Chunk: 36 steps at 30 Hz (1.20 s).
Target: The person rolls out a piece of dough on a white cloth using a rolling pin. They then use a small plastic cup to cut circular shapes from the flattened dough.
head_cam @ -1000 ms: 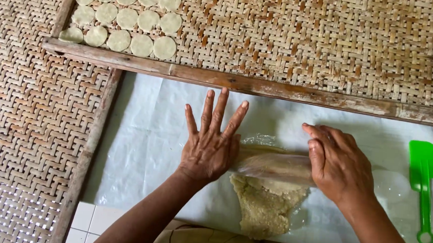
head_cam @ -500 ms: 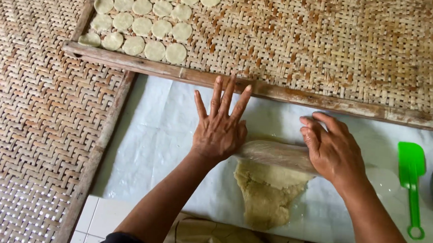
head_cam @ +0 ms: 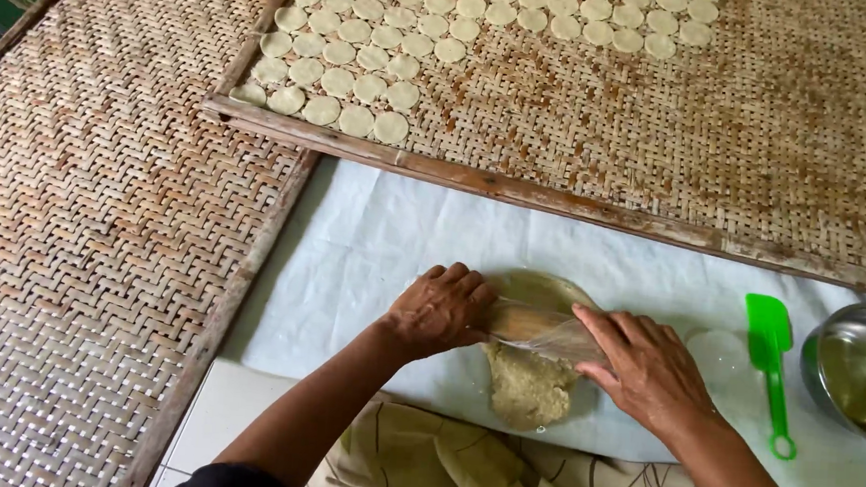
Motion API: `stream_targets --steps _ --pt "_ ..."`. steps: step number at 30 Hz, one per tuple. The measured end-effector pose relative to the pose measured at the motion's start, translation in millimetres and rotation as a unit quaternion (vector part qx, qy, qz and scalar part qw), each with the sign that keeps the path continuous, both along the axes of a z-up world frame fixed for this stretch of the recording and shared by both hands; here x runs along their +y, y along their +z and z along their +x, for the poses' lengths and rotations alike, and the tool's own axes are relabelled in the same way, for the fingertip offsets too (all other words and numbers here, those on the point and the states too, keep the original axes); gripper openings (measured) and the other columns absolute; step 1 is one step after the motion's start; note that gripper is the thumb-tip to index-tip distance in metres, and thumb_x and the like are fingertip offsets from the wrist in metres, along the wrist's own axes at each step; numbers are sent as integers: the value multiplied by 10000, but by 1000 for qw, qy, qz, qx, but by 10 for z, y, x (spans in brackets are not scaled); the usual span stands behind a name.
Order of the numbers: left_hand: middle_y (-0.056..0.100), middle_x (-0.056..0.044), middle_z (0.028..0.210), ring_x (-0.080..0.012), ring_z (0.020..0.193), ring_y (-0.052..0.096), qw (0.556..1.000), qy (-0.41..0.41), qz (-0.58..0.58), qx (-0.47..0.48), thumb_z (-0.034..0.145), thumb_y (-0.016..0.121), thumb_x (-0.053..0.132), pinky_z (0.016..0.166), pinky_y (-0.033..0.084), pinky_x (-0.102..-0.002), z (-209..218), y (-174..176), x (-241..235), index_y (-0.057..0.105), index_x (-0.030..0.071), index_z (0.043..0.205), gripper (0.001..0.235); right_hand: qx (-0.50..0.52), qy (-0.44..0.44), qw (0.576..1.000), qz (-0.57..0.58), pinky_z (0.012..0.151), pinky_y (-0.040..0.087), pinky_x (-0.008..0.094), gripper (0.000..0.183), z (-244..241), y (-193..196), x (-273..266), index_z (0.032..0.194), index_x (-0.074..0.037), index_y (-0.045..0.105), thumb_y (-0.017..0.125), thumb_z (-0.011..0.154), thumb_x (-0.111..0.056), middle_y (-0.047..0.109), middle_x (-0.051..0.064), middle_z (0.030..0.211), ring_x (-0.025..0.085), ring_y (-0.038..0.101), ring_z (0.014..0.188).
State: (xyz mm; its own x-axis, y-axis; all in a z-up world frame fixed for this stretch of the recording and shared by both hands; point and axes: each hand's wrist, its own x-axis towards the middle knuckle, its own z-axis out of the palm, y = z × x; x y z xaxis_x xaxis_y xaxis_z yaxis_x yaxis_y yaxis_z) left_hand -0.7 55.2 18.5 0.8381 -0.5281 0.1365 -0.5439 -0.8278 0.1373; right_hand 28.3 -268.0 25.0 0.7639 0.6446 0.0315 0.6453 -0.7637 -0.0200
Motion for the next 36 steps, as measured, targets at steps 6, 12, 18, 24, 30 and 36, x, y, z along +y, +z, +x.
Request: stream_targets --steps 6,12,18,24,30,36 --pt "606 -116 1246 -289 1065 560 997 -44 -38 -44 957 523 587 956 400 -424 -356 93 14 546 69 1359 656 77 -55 994 46 856 490 403 699 -378 -22 -87 1390 -227 528 697 816 -588 651 -25 969 204 660 875" --pt "621 -146 1204 -286 939 600 991 8 -73 -113 1021 475 525 770 476 -397 -222 77 -141 619 78 1166 491 -10 -74 993 89 901 506 386 762 -356 -192 -19 1296 -193 598 576 781 -754 525 -90 1494 133 660 1066" --pt "628 -190 1266 -300 924 617 993 59 -55 -89 980 591 388 747 496 -397 -206 111 -215 595 75 1061 323 -66 -86 989 100 924 504 367 512 -224 -116 115 1441 -275 582 387 1000 -448 548 -43 1543 163 625 1251" --pt "616 -223 1243 -302 865 597 993 70 -58 -74 919 637 276 664 492 -383 -104 162 -229 581 31 1070 293 -60 -91 989 104 896 523 354 485 -86 -54 174 1433 -230 618 408 1010 -342 612 14 1495 188 646 1249" --pt "592 -162 1201 -287 912 575 991 119 -50 -38 835 634 223 662 502 -372 90 197 -265 588 20 1047 297 -56 -90 991 81 916 521 355 491 93 -73 166 1479 -256 581 399 1032 -345 620 2 1488 199 635 1247" --pt "547 -119 963 -273 855 528 992 115 -58 4 905 589 193 643 486 -386 279 165 -231 604 52 956 151 -52 -94 990 94 877 546 356 457 243 -103 157 1437 -241 622 399 1053 -351 662 8 1399 210 668 1138"
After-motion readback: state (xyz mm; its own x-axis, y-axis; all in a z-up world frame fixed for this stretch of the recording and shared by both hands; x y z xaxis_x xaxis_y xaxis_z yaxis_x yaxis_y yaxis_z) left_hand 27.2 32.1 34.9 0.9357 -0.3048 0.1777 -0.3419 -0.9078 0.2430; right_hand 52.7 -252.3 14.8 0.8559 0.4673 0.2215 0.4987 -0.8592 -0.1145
